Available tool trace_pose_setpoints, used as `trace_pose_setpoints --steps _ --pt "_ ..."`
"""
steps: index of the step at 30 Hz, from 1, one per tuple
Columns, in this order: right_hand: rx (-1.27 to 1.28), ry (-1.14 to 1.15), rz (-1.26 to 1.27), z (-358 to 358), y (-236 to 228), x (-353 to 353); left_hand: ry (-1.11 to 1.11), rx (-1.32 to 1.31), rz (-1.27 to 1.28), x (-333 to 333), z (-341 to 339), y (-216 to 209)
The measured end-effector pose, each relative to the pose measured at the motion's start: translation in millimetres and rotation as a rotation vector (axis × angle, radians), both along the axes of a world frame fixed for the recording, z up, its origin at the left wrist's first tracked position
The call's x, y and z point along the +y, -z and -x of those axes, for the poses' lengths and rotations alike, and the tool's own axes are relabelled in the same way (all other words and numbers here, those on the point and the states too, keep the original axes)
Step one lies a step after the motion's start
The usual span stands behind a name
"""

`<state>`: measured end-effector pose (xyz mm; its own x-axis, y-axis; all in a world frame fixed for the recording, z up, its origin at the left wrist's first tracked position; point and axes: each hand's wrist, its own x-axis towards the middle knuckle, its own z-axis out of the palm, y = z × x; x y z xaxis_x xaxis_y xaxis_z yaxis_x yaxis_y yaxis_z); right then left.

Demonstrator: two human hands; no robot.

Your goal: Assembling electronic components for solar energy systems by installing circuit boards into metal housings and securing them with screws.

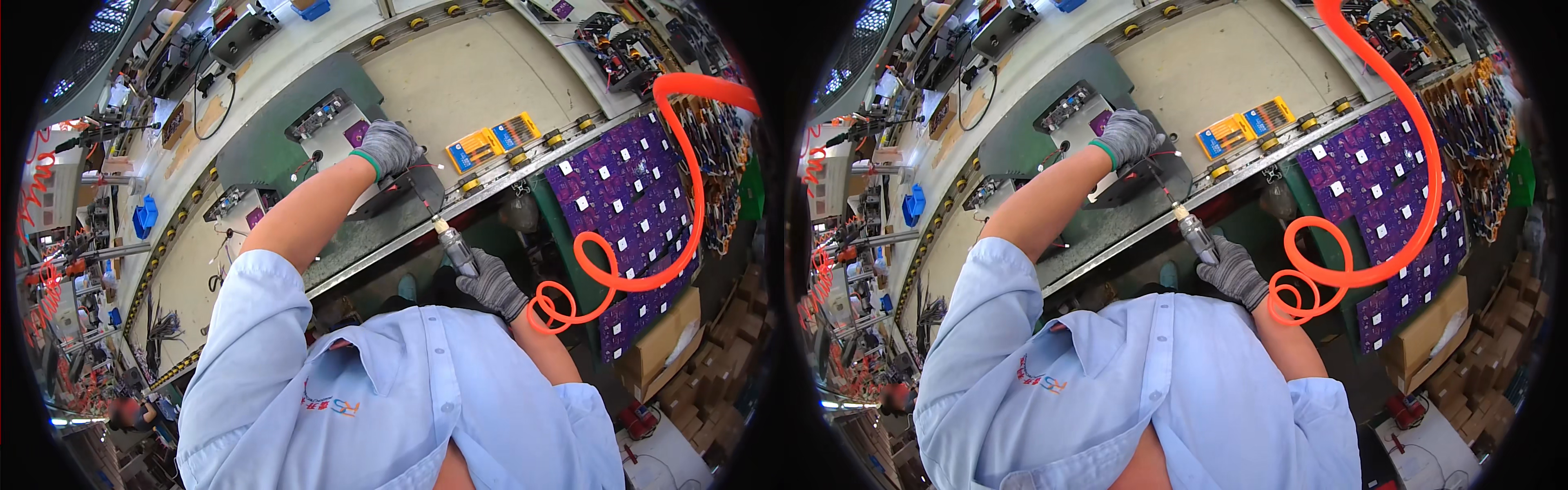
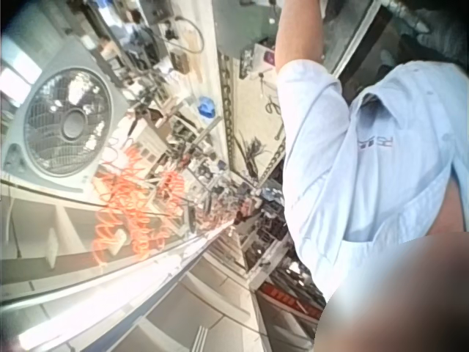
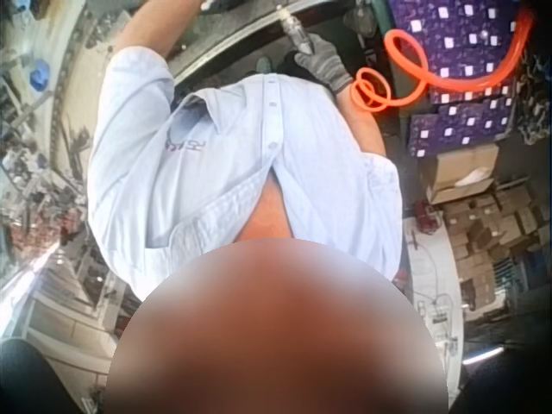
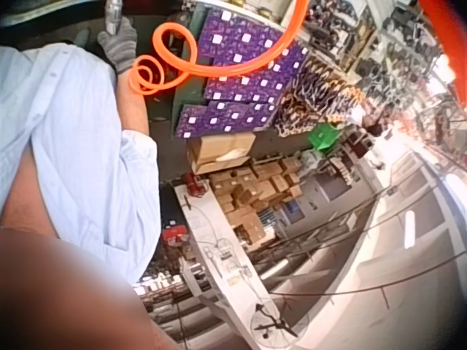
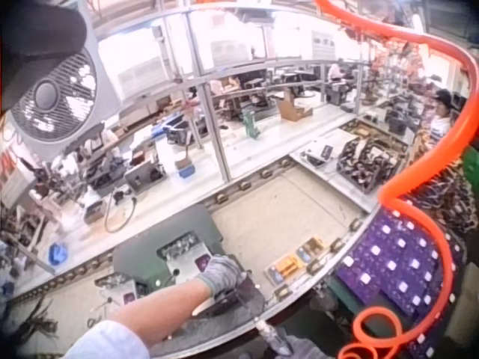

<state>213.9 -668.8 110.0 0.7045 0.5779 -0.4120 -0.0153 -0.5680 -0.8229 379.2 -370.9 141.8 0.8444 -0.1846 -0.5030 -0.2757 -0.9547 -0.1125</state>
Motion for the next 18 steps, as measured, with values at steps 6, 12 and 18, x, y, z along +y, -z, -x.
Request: trace_pose_setpoints --steps 6,12,18 --pt "0.006 -0.052 0.08 -13 -10 -1 -0.006 -0.027 0.027 4 -3 8" --pt "-0.026 -0.036 0.031 -10 -9 2 -0.378 -0.313 0.331 11 0 -14" --pt "-0.101 -0.023 0.087 0 1 0 -0.644 -0.346 1.072 -11 135 -54"
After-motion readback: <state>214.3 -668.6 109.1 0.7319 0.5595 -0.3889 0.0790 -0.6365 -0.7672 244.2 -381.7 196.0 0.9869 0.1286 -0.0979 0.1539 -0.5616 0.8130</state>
